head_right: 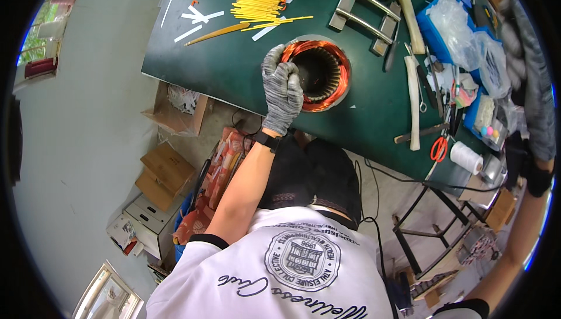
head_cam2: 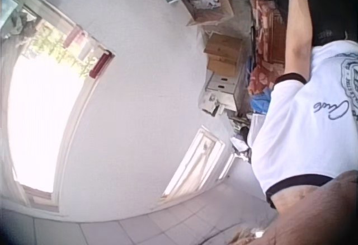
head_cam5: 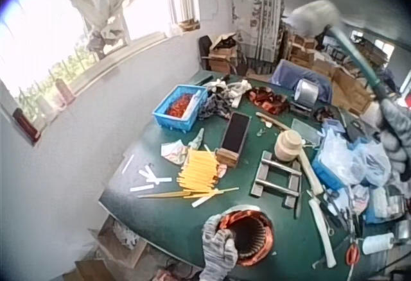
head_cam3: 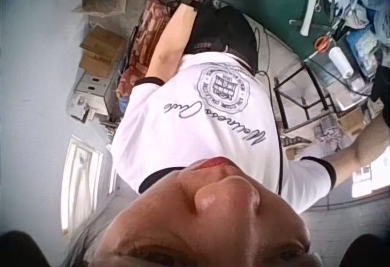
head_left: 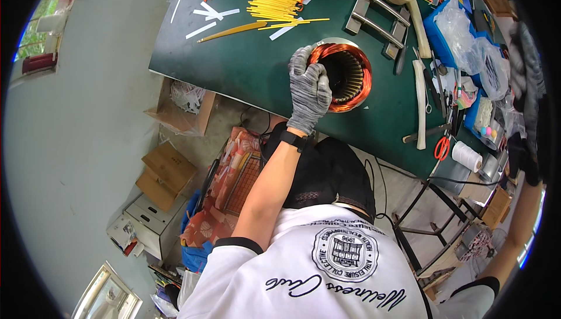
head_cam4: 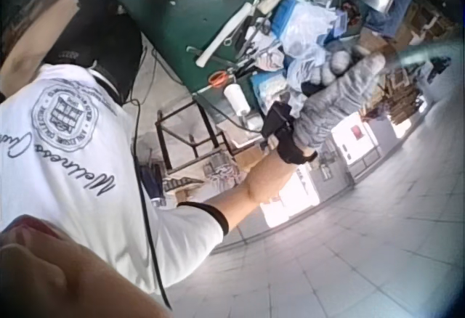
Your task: Using a mallet and small tools to adjust and assemble components within a motor stator on a workbench.
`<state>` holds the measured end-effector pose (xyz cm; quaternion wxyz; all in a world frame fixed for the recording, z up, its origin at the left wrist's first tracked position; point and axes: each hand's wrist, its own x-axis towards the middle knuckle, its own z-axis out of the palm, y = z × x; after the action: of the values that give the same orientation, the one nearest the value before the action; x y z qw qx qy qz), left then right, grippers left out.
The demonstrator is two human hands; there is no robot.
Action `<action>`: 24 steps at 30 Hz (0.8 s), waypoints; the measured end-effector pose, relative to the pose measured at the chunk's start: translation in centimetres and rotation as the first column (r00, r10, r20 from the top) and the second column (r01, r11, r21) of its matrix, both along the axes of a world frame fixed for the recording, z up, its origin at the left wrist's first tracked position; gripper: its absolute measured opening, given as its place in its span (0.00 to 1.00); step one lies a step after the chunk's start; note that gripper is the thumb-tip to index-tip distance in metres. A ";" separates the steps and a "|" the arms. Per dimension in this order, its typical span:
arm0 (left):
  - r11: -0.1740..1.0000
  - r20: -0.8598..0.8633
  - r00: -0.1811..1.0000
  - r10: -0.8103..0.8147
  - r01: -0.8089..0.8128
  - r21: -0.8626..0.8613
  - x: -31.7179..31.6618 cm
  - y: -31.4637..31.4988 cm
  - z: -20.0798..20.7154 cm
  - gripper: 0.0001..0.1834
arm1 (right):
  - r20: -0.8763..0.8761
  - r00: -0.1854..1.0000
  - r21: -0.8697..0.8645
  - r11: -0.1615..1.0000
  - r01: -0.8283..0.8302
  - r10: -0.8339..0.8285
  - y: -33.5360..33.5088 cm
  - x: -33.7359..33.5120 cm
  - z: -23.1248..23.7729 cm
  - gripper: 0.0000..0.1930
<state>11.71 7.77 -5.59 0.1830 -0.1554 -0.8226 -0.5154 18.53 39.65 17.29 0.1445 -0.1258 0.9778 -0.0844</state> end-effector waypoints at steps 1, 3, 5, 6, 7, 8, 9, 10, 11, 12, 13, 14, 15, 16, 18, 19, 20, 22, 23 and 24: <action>1.000 -0.009 1.000 -0.023 0.023 0.016 -0.2 -0.3 0.0 0.07 | -0.069 0.994 -0.024 0.997 0.078 -0.080 0.9 0.5 -0.1 0.20; 0.992 -0.051 0.995 -0.084 0.088 0.090 -1.0 2.5 0.4 0.07 | -0.206 0.931 -0.001 0.951 0.308 -0.301 2.0 3.0 2.8 0.27; 0.990 -0.013 0.991 -0.133 0.134 0.036 -1.5 1.5 0.7 0.07 | 0.092 0.913 -0.013 0.916 0.400 -0.398 -1.1 1.2 2.0 0.24; 0.988 -0.056 0.986 -0.155 0.156 0.017 -1.4 0.8 0.1 0.06 | 0.378 0.800 0.029 0.870 0.492 -0.465 -4.4 0.2 1.9 0.22; 0.988 -0.042 0.987 -0.157 0.157 0.003 -0.9 -0.7 0.1 0.06 | 0.632 0.596 0.101 0.815 0.570 -0.495 -8.0 -0.5 1.7 0.19; 0.983 -0.039 0.983 -0.181 0.180 -0.026 -1.5 -1.1 0.0 0.06 | 0.805 0.355 0.190 0.773 0.605 -0.476 -8.9 -1.7 1.4 0.17; 0.978 -0.017 0.980 -0.201 0.200 -0.053 -1.3 -1.8 0.0 0.06 | 0.661 0.683 -0.052 0.889 0.455 -0.311 -6.8 -2.1 2.1 0.15; 0.953 -0.006 0.958 -0.287 0.286 0.097 -2.1 0.9 0.2 0.07 | 0.284 0.940 0.319 0.906 -0.278 0.189 -2.8 -1.7 5.7 0.17; 0.938 0.055 0.950 -0.307 0.293 0.186 -2.3 1.8 0.3 0.07 | 0.176 0.964 -0.212 0.949 0.233 -0.198 0.1 -0.9 8.3 0.22; 0.945 0.025 0.949 -0.314 0.310 0.104 -2.7 0.8 0.4 0.07 | 0.186 0.902 -0.544 0.724 0.425 -0.389 -0.4 -1.5 7.5 0.23; 0.945 -0.002 0.945 -0.326 0.326 0.022 -3.1 -0.2 0.5 0.07 | 0.279 0.792 -0.778 0.357 0.518 -0.543 -1.5 -2.0 6.7 0.24; 0.952 0.006 0.952 -0.306 0.306 0.004 -3.1 -1.2 0.4 0.07 | 0.291 0.803 -0.783 0.353 0.512 -0.520 -3.0 -2.0 5.6 0.24; 0.938 0.036 0.937 -0.348 0.347 0.021 -3.1 -2.3 0.3 0.08 | 0.348 0.832 -0.645 0.534 0.547 -0.432 -4.7 -1.6 3.8 0.24; 0.903 0.037 0.904 -0.425 0.421 0.088 -4.2 -1.3 0.2 0.08 | 0.386 0.831 -0.448 0.706 0.549 -0.401 -6.3 -0.7 3.0 0.23; 0.861 0.050 0.860 -0.508 0.505 0.063 -6.0 -0.6 1.3 0.08 | 0.517 0.784 -0.047 0.903 0.427 -0.344 -8.1 1.9 -0.2 0.21; 0.817 0.086 0.812 -0.577 0.575 0.049 -5.8 -1.3 1.7 0.09 | 0.599 0.728 0.152 0.940 0.306 -0.334 -9.1 3.2 -0.6 0.20; 0.814 0.094 0.809 -0.580 0.579 0.033 -6.0 -1.8 1.7 0.09 | 0.637 0.719 0.077 0.951 0.300 -0.279 -7.3 -0.2 0.1 0.17; 0.864 -0.003 0.864 -0.503 0.503 -0.012 -4.8 1.1 2.3 0.09 | 0.018 0.993 -0.045 0.992 -0.114 0.115 -1.7 0.3 3.0 0.21; 0.923 -0.049 0.935 -0.351 0.336 -0.189 -3.4 -1.6 2.8 0.09 | 0.328 0.775 -0.126 0.788 0.602 -0.540 -3.2 -3.1 3.8 0.26; 0.925 -0.024 0.926 -0.377 0.375 -0.061 -2.5 1.2 2.5 0.07 | 0.268 0.689 -0.334 0.606 0.722 -0.674 0.4 -3.0 5.8 0.28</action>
<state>9.21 8.98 -3.06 0.0911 -0.3243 -0.7883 -0.5149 15.50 40.05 23.06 0.1255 0.2434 0.8973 -0.3461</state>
